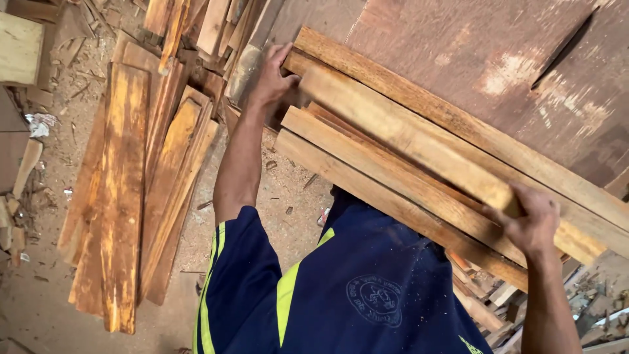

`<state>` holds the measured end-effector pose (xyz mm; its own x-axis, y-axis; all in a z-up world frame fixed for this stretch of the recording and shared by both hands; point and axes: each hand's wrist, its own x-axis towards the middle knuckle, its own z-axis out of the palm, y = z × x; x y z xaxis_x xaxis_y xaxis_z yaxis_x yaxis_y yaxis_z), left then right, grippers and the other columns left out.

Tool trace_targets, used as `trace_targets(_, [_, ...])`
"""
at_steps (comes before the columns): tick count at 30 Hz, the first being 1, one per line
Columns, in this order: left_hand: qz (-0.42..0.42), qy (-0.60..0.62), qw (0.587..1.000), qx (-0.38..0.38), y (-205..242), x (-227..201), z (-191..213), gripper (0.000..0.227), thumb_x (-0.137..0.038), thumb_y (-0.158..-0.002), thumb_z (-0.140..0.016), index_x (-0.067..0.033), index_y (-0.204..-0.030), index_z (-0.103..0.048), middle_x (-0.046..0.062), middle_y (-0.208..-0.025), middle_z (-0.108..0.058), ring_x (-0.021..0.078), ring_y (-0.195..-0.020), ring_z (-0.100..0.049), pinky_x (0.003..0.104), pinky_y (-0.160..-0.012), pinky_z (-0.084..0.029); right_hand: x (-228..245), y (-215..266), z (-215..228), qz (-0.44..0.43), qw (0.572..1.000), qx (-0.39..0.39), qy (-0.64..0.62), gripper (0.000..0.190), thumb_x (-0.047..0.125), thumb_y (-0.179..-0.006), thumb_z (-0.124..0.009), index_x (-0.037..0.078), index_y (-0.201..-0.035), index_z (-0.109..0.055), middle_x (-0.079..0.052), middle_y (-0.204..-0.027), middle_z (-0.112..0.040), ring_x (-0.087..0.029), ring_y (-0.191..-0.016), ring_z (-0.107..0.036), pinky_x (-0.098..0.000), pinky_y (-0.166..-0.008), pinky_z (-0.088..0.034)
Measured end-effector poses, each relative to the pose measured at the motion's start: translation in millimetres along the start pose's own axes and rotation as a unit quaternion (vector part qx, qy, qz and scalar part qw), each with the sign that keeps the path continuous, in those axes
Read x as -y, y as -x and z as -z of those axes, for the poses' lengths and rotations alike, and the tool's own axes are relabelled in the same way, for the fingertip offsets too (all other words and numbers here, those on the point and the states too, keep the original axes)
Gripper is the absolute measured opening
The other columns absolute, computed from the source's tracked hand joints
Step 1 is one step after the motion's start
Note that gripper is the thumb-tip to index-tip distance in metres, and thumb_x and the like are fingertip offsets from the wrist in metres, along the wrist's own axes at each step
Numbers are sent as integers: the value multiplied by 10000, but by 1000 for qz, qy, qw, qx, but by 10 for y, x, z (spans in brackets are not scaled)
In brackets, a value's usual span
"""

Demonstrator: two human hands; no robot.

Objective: Arranging and stacking thin wood strips on a plywood board in a workshop.

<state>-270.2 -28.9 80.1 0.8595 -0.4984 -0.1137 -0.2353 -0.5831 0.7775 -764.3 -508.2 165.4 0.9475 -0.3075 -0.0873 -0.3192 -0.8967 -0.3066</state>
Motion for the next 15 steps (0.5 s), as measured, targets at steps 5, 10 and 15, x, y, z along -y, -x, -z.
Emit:
trace_targets(5, [2,0,1000,7,-60,199,-116,988,-185,-752,-922,-111,-1586,-396,105,-1567,-392,291,-1472,-382,445,-1239,-295,66,-642,-7,-20,999,22,29,770,586,-790,-832,182,-1424,-666,-90,-1238,-720,-252,-1223,-611,-484,-1178,-348])
trace_targets(10, [23,-13,999,33,-50,-164,110,999,-200,-736,-919,-134,-1577,-385,98,-1564,-384,294,-1460,-393,467,-1234,-315,37,-1132,-274,5,1000,8,-11,782,585,-826,-826,161,-1460,-653,-99,-1321,-699,-261,-1260,-591,-499,-1190,-310])
trace_targets(15, [69,133,989,-2,-260,-478,200,699,-276,-860,-743,-51,-1460,-465,119,-1383,-534,296,-1302,-539,452,-1071,-485,135,-1255,-363,85,994,-48,-39,796,529,-804,-864,76,-1423,-653,-144,-1423,-668,-321,-1323,-573,-491,-1148,-367])
